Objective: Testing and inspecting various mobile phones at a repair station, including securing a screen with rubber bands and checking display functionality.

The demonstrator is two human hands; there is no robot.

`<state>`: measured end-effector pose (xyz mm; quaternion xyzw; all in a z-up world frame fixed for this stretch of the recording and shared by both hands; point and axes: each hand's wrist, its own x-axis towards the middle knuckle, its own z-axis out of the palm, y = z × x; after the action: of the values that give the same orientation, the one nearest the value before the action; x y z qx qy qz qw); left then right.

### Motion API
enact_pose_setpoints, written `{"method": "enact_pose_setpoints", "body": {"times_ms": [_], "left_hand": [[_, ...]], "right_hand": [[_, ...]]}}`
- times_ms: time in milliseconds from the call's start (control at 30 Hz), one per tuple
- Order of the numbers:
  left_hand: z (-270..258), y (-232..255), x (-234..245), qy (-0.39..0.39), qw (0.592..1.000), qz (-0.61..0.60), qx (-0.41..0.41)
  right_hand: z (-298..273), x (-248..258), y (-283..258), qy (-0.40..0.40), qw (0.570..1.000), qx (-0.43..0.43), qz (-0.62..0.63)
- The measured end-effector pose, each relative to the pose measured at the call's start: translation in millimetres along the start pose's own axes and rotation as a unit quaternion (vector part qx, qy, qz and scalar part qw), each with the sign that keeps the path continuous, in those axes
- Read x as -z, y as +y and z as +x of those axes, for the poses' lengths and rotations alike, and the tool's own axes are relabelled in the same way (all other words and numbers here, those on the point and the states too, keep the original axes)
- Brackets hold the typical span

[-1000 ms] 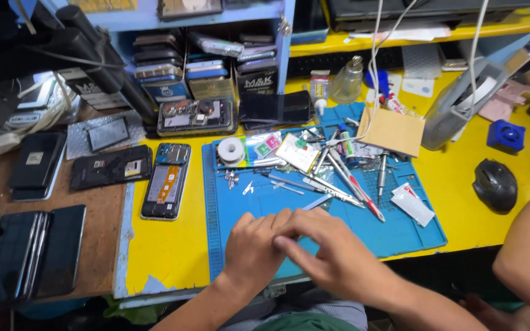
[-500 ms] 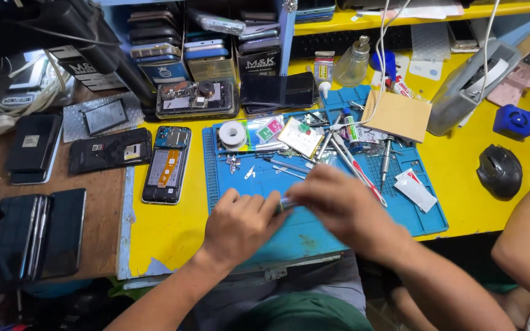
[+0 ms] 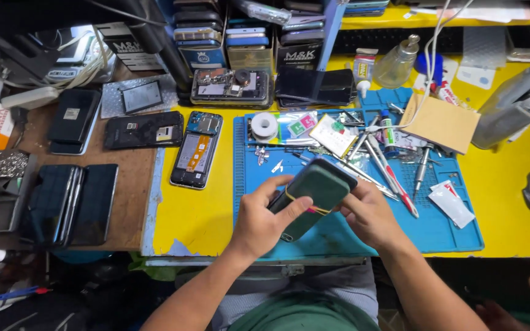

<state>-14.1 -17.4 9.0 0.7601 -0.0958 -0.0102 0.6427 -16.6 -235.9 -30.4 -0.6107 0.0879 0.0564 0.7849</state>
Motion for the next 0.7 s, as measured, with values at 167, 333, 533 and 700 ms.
{"method": "enact_pose_setpoints", "body": {"times_ms": [167, 333, 533, 700], "left_hand": [[27.4, 11.2, 19.1, -0.167, 0.978, 0.006, 0.125], [39.6, 11.1, 22.3, -0.307, 0.932, 0.136, 0.138], [41.0, 15.8, 19.2, -0.348, 0.907, 0.217, 0.092], [41.7, 15.3, 19.5, -0.353, 0.906, 0.211, 0.099]], "right_hand": [[-21.6, 7.4, -35.8, -0.106, 0.905, 0.262, -0.318], [-29.3, 0.8, -41.1, -0.219, 0.730, 0.344, -0.549], [-24.3, 11.3, -23.7, -0.217, 0.729, 0.320, -0.564], [-22.0, 14.2, -21.5, -0.202, 0.721, 0.329, -0.575]]}}
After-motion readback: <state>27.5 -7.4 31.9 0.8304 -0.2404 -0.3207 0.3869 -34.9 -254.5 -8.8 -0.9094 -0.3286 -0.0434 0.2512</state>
